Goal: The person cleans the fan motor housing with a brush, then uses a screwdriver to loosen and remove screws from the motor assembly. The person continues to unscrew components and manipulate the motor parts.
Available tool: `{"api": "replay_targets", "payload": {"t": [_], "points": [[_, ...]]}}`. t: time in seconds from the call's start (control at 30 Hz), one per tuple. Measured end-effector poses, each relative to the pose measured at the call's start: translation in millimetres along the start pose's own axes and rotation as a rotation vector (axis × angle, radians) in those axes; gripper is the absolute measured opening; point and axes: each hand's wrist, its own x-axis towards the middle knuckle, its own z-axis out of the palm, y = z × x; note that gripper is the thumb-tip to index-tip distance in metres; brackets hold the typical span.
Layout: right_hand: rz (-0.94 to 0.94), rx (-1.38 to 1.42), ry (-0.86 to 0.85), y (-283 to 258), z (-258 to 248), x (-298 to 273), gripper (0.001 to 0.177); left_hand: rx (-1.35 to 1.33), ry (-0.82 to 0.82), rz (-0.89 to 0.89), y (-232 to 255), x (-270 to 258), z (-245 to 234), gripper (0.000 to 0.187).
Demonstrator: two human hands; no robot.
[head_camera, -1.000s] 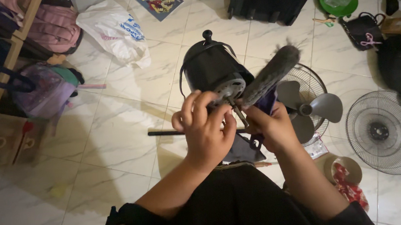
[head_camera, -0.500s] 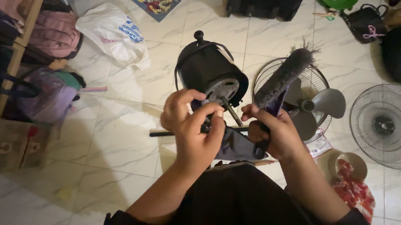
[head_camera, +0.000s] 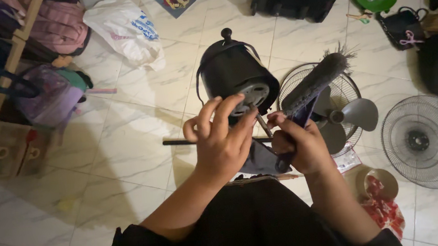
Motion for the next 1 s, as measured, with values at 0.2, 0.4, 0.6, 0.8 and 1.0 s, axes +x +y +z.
{"api": "replay_targets", "payload": {"t": [0.2,0.4,0.6,0.8,1.0], "points": [[0.010,0.006,0.044,-3,4,-1,0.019,-0.125,-0.037,-0.113,5,7,-7,0.009],[-0.015,-0.009,0.007,-1,8,1,0.018,-0.083,-0.049,-0.130,9,11,-6,0.005],[-0.029,-0.035,0.048,-3,18,5,0.015,-0.061,-0.057,-0.160,14,15,-6,0.003],[-0.028,-0.016,0.091,-2,29,7,0.004,0.010,-0.065,-0.116,16,17,-9,0.006],[-0.043,-0.034,0.076,-1,29,9,0.004,0.155,-0.033,-0.037,14,21,-2,0.004]]}}
